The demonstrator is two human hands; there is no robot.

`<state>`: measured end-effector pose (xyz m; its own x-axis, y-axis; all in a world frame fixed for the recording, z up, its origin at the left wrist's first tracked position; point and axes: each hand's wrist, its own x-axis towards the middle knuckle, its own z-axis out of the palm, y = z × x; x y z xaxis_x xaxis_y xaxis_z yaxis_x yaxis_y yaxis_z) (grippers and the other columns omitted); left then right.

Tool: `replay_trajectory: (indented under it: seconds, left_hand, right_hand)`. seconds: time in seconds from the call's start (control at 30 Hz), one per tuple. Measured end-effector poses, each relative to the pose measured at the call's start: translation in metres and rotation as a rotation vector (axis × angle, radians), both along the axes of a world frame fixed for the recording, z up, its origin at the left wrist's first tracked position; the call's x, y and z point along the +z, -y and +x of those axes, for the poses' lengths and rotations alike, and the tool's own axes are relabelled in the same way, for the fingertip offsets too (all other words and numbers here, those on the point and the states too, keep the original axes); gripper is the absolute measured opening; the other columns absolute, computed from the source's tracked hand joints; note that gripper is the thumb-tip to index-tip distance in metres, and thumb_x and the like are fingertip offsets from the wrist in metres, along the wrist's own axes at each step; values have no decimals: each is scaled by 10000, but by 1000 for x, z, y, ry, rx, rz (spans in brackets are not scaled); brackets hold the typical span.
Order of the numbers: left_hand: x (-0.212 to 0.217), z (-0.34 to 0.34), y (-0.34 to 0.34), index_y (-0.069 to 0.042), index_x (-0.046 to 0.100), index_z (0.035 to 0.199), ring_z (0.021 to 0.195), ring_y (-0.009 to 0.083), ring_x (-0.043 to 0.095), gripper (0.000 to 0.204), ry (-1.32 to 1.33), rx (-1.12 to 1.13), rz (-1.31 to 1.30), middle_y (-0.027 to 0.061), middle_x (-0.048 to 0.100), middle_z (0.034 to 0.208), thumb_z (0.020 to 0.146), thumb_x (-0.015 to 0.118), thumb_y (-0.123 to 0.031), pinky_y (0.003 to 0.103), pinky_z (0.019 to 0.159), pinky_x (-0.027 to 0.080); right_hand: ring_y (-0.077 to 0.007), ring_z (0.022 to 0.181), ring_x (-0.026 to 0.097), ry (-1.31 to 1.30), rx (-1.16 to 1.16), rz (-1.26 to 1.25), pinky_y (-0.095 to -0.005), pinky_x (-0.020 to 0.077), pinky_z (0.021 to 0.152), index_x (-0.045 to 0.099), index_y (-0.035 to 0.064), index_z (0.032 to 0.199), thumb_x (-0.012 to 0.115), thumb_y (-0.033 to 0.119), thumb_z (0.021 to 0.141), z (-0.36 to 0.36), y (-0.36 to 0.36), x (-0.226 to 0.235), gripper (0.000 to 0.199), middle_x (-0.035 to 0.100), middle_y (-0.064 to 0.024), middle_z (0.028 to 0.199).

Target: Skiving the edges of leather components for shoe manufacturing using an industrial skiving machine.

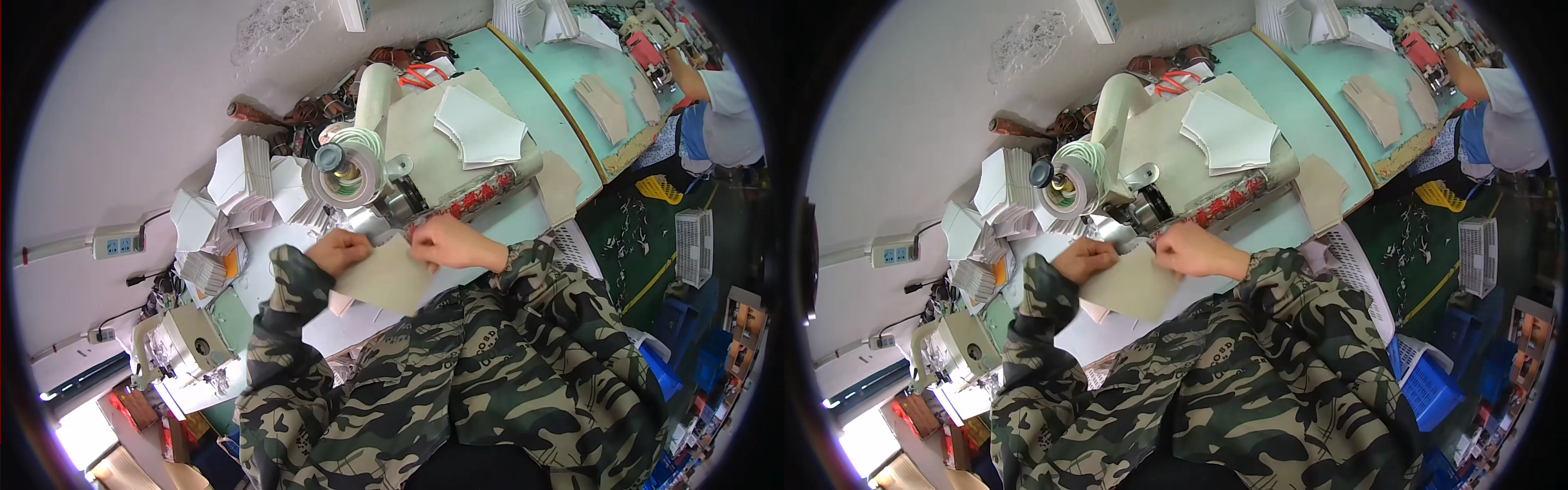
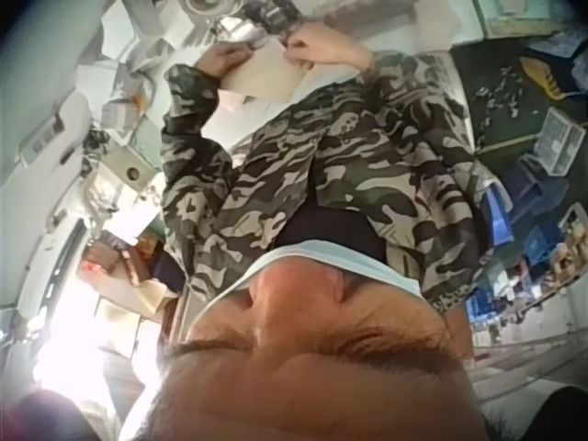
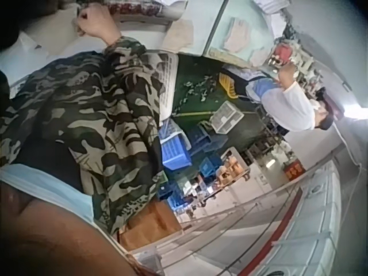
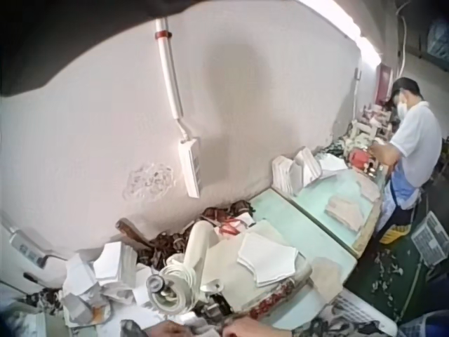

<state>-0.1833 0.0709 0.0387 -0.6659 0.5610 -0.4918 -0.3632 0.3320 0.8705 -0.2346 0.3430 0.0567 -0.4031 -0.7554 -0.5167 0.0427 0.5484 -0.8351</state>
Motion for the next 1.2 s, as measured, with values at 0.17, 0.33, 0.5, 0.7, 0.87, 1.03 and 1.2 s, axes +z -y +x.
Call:
replay_trajectory:
  seconds: [0.17, 0.33, 0.5, 0.7, 0.87, 1.03, 1.2]
  left_hand:
    - [-12, -32, 33, -15, 629, 834, 708, 87, 534, 153, 114, 67, -104, 11, 577, 703, 874, 602, -161, 278, 686, 440]
    - [19, -51, -23, -28, 648, 913, 652, 165, 587, 147, -401, 42, -347, 79, 621, 701, 846, 620, -156, 311, 667, 474]
    - [-1, -21, -6, -64, 658, 948, 630, 256, 638, 239, -549, 132, -655, 107, 637, 698, 879, 605, -286, 385, 547, 475]
    - [-90, 83, 48, -192, 550, 1159, 769, 341, 659, 416, -553, -184, -1180, 112, 639, 984, 810, 678, -381, 464, 572, 511]
    - [-96, 104, 43, -187, 540, 1118, 652, 292, 653, 403, -753, 45, -1166, 59, 604, 930, 789, 700, -358, 427, 519, 508]
    - [-86, 98, 40, -179, 577, 1067, 832, 263, 638, 351, -757, 109, -1081, 39, 585, 955, 763, 722, -281, 403, 629, 531]
    - [-77, 87, 41, -145, 623, 993, 871, 286, 621, 256, -747, 117, -962, 53, 587, 974, 772, 707, -244, 419, 729, 520]
  right_hand:
    - [-238, 744, 671, -364, -73, -110, -346, 511, 667, 674, 49, 955, 683, 246, 810, -17, -3, 13, 245, 698, -100, 815]
    - [-307, 857, 606, -802, -66, -48, -433, 473, 769, 611, 54, 1146, 698, 246, 716, -42, -1, 13, 478, 669, -128, 909]
    - [-349, 868, 599, -857, -98, -80, -438, 478, 799, 639, 43, 1035, 638, 141, 739, -72, -18, 37, 312, 652, -138, 911]
    - [-320, 910, 589, -1233, -289, -17, -413, 478, 789, 657, 74, 992, 676, 122, 770, -69, -59, 48, 229, 641, -100, 952]
    - [-245, 739, 645, -583, -297, -234, -342, 506, 659, 639, 10, 972, 730, 149, 768, -27, -33, 30, 263, 654, -108, 857]
    - [-176, 687, 657, -407, -284, -265, -289, 511, 636, 644, -12, 1009, 706, 103, 806, -14, -27, 17, 241, 676, -113, 804]
    - [-175, 702, 653, -396, -249, -252, -281, 507, 653, 645, -18, 1025, 709, 106, 810, -4, -33, 11, 256, 681, -115, 827]
